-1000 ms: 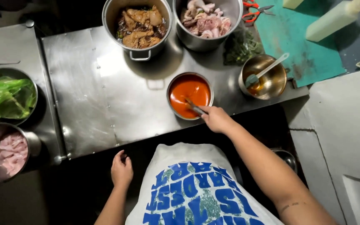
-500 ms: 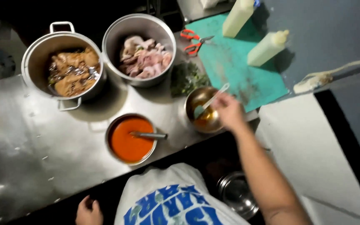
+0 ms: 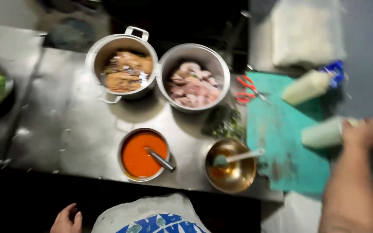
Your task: The person is stirring a red sauce in a small bowl, wiping the stainless steel prep table with a dark cloth, and pouring liquid from a white plastic container into the sauce.
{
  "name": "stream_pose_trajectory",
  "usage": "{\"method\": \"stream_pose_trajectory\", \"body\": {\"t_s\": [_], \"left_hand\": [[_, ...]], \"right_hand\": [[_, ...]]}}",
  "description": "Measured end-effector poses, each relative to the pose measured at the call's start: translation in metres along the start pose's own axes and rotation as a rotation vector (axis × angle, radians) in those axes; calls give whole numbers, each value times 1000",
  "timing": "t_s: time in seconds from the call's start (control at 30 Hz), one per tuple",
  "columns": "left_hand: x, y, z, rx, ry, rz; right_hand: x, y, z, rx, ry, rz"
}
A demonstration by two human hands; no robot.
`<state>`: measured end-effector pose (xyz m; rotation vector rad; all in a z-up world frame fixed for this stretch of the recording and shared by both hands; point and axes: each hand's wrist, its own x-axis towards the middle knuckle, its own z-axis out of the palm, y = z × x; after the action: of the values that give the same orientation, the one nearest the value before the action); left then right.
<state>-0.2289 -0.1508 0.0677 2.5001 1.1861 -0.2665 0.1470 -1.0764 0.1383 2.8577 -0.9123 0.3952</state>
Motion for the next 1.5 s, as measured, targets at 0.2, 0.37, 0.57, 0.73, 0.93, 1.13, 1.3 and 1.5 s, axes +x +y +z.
{"method": "stream_pose_trajectory", "body": {"t_s": [0.2,0.37,0.57,0.73,0.93,1.13,1.3,1.5], "left_hand": [[4,-3,-2,-9,14,-92],[-7,36,-28,-39,-13,-103],[9,57,-54,-137,18,20],[31,104,-81,-343,140,346],[-10,240,-163,-636,242,1237],[3,244,-216,-260,232,1415],[70,174,-226,-11,386,1350],[99,103,-200,-67,-48,1300]], "right_hand": [[-3,0,52,148,-54,183],[-57,-50,-20,109,-265,144],[-101,-65,-47,-29,-293,14],[-115,-62,-96,-80,-215,-104],[-275,-230,-272,956,-159,-372],[-411,-439,-338,1326,-536,-579],[-466,-525,-331,1146,-862,-739],[-522,-546,-315,970,-1105,-812]]}}
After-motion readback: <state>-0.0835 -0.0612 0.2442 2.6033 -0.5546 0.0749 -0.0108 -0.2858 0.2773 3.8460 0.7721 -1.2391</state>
